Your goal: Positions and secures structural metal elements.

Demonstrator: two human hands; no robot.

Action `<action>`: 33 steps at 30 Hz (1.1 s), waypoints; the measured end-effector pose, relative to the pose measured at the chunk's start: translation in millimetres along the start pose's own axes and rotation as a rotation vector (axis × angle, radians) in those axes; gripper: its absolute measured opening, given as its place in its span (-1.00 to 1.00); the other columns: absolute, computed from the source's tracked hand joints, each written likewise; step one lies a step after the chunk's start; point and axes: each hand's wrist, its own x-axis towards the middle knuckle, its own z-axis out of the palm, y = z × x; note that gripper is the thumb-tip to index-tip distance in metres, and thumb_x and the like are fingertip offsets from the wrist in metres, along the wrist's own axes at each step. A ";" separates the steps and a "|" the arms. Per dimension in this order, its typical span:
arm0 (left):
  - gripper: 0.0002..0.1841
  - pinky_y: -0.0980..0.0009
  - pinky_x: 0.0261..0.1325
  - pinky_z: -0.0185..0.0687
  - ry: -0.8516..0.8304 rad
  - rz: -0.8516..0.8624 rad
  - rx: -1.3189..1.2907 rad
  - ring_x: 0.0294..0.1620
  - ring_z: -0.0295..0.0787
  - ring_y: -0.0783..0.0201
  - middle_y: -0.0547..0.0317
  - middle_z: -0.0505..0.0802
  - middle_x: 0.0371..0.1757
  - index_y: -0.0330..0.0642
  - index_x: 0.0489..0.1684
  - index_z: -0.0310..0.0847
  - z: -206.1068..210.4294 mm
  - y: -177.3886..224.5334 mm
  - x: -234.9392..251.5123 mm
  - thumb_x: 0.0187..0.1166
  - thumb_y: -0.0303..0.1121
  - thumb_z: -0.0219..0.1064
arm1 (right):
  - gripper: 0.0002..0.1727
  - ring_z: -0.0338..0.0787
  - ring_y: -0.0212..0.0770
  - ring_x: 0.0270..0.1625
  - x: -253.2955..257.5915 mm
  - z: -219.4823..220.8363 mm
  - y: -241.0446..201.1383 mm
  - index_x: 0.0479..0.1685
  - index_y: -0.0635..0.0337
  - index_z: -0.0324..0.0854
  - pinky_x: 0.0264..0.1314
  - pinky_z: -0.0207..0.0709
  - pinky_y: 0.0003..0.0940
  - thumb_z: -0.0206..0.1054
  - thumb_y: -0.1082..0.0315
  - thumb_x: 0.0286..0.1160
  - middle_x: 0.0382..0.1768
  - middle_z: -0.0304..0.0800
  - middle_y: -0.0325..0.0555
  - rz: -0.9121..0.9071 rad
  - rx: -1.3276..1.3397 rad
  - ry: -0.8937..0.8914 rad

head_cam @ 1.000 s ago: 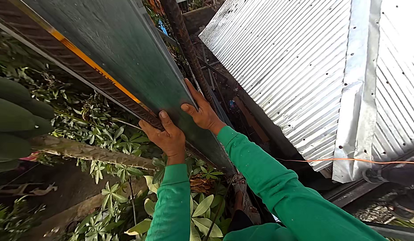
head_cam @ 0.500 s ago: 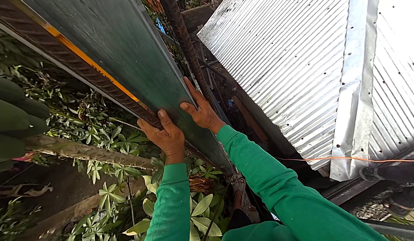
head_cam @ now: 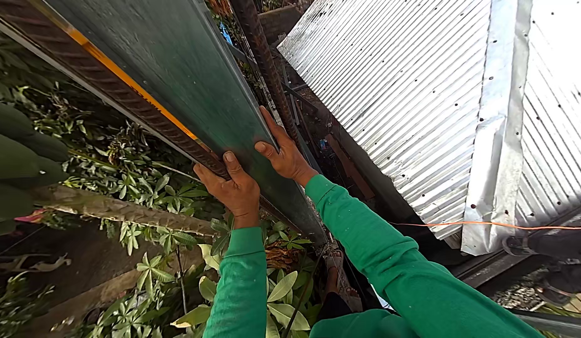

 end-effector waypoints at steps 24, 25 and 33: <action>-0.48 0.37 0.37 0.56 -0.006 0.000 0.063 0.25 0.65 0.32 0.01 0.67 0.22 -0.31 0.43 0.44 -2.5 1.2 -1.3 0.80 -0.01 0.12 | 0.13 0.49 -0.04 0.66 -0.6 0.2 2.5 0.89 0.26 0.01 0.73 0.36 -0.09 0.08 -0.47 0.55 0.66 0.42 0.23 -0.012 -0.001 -0.001; -0.48 0.36 0.38 0.55 -0.012 -0.004 0.069 0.27 0.64 0.31 0.01 0.66 0.23 -0.30 0.43 0.44 -3.3 1.8 -1.7 0.80 -0.01 0.11 | 0.12 0.48 -0.04 0.67 -0.5 0.2 2.2 0.89 0.28 0.00 0.74 0.34 -0.10 0.08 -0.46 0.56 0.67 0.41 0.24 -0.012 0.001 -0.002; -0.48 0.40 0.40 0.54 -0.019 0.012 0.025 0.26 0.64 0.30 -0.03 0.66 0.22 -0.35 0.41 0.45 -1.3 0.1 0.1 0.80 -0.04 0.14 | 0.17 0.46 -0.05 0.69 0.0 -1.5 1.6 0.90 0.27 -0.03 0.75 0.35 -0.10 0.05 -0.52 0.52 0.70 0.36 0.24 0.003 -0.004 -0.018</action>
